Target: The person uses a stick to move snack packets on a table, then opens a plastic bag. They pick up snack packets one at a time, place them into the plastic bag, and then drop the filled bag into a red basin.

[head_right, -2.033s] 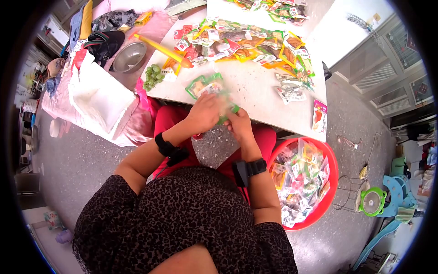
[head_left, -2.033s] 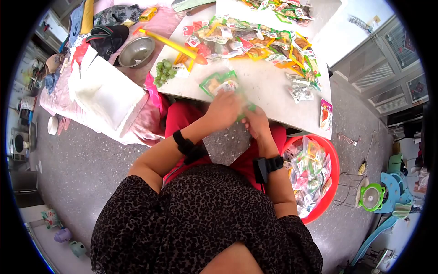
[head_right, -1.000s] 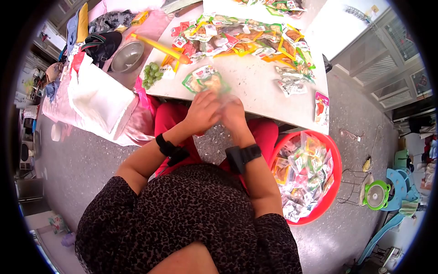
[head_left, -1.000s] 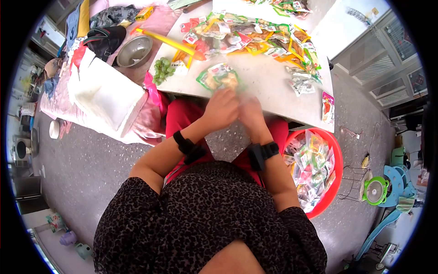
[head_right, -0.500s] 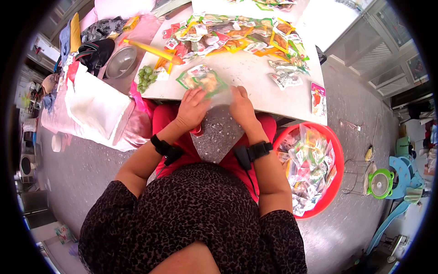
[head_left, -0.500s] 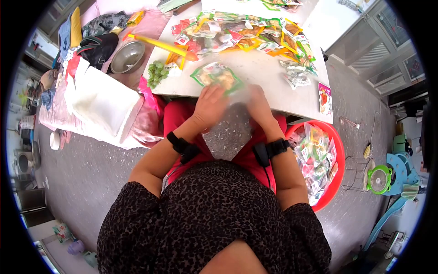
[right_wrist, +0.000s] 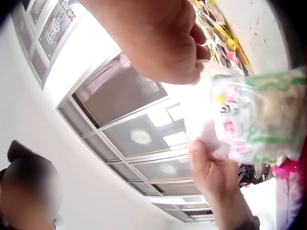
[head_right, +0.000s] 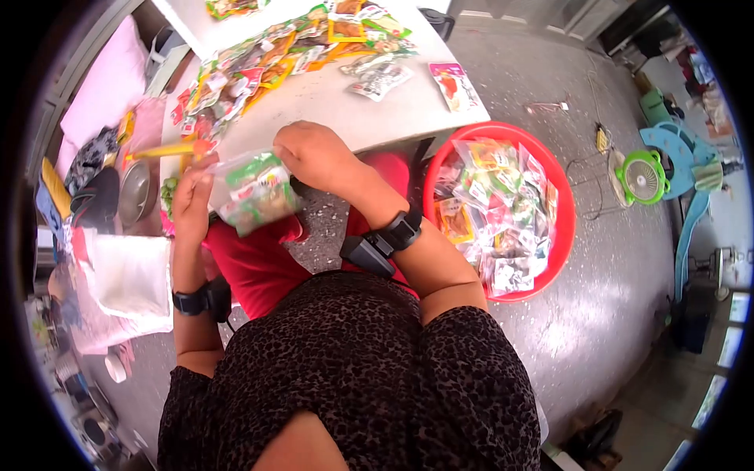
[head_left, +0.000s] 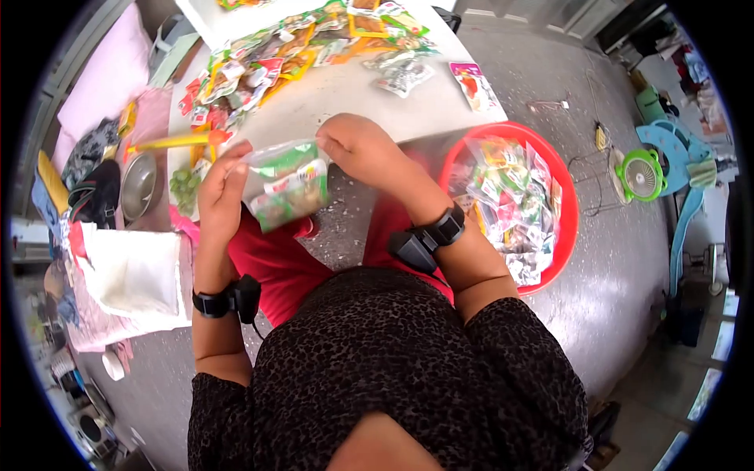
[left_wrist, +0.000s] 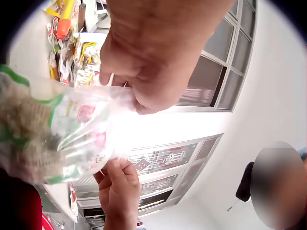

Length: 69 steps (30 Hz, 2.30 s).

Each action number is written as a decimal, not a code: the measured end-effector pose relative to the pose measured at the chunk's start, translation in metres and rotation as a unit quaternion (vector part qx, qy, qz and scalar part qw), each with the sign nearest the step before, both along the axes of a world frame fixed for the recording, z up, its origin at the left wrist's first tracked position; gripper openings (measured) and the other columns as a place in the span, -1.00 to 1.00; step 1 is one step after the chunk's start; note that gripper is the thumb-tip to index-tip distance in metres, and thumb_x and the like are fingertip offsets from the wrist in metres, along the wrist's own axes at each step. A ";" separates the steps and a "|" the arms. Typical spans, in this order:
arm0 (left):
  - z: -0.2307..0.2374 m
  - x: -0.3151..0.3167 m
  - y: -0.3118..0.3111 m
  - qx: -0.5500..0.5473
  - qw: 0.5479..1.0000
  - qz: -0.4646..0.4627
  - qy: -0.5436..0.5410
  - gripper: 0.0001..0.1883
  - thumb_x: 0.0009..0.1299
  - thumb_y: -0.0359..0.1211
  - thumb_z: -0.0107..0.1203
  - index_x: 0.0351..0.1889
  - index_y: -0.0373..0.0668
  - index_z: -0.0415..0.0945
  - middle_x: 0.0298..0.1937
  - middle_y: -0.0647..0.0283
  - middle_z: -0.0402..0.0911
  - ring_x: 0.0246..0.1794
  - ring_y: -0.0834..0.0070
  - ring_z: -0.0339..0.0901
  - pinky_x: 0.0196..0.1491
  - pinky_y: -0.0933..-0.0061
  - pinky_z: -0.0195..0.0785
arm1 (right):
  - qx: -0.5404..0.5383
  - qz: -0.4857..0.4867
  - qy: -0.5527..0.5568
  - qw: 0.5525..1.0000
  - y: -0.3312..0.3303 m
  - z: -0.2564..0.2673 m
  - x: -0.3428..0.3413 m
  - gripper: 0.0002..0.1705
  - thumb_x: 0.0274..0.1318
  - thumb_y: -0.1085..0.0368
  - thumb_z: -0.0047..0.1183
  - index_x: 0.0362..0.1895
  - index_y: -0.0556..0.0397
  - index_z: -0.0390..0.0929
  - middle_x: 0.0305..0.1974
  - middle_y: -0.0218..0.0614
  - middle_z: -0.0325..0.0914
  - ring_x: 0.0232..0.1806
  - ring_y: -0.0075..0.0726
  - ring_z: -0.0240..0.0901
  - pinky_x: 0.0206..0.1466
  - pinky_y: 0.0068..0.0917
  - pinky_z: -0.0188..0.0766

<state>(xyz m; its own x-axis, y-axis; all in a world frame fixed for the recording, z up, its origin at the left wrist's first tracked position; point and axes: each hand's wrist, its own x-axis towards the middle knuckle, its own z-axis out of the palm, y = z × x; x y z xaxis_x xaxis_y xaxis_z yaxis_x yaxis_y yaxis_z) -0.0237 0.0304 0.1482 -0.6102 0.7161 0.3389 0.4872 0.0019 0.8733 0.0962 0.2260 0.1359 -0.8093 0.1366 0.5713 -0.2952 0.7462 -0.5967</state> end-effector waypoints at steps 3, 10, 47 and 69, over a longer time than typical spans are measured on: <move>-0.014 0.013 -0.003 -0.011 0.982 -0.068 -0.175 -0.79 0.28 -0.37 -0.18 -0.26 -0.33 0.36 -0.17 0.17 0.43 -0.12 0.52 0.31 -0.04 0.53 0.11 | 0.017 0.048 -0.138 0.989 0.006 -0.003 0.020 -0.84 -0.16 0.31 -0.12 -0.46 0.15 0.35 -0.49 -0.11 0.34 -0.39 -0.03 0.28 -0.32 -0.30 0.22; -0.013 0.052 0.016 -0.060 0.974 -0.190 -0.111 -0.78 0.29 -0.35 -0.21 -0.28 -0.34 0.35 -0.20 0.10 0.44 -0.17 0.46 0.35 -0.06 0.50 0.14 | -0.033 0.081 -0.148 0.985 -0.012 -0.004 0.060 -0.83 -0.25 0.32 -0.12 -0.47 0.12 0.37 -0.49 -0.07 0.38 -0.38 0.03 0.32 -0.31 -0.20 0.22; -0.203 0.014 -0.022 -0.267 0.927 -0.084 -0.251 -0.90 0.18 -0.41 -0.09 -0.44 -0.25 0.38 -0.51 0.39 0.38 -0.46 0.68 0.29 -0.36 0.68 0.16 | -0.267 -0.504 -0.351 0.743 0.129 -0.205 0.357 -0.78 -0.18 0.27 -0.06 -0.45 0.17 0.38 -0.59 -0.36 0.38 -0.57 -0.55 0.34 -0.53 -0.60 0.25; -0.107 -0.012 -0.090 -0.126 0.980 0.146 -0.043 -0.87 0.18 -0.39 -0.06 -0.38 -0.25 0.39 -0.42 0.28 0.42 -0.38 0.54 0.36 -0.30 0.57 0.23 | 0.075 -0.089 -0.177 0.977 0.007 -0.143 0.019 -0.87 -0.23 0.32 -0.04 -0.48 0.06 0.40 -0.40 -0.23 0.43 -0.28 -0.17 0.35 -0.24 -0.36 0.24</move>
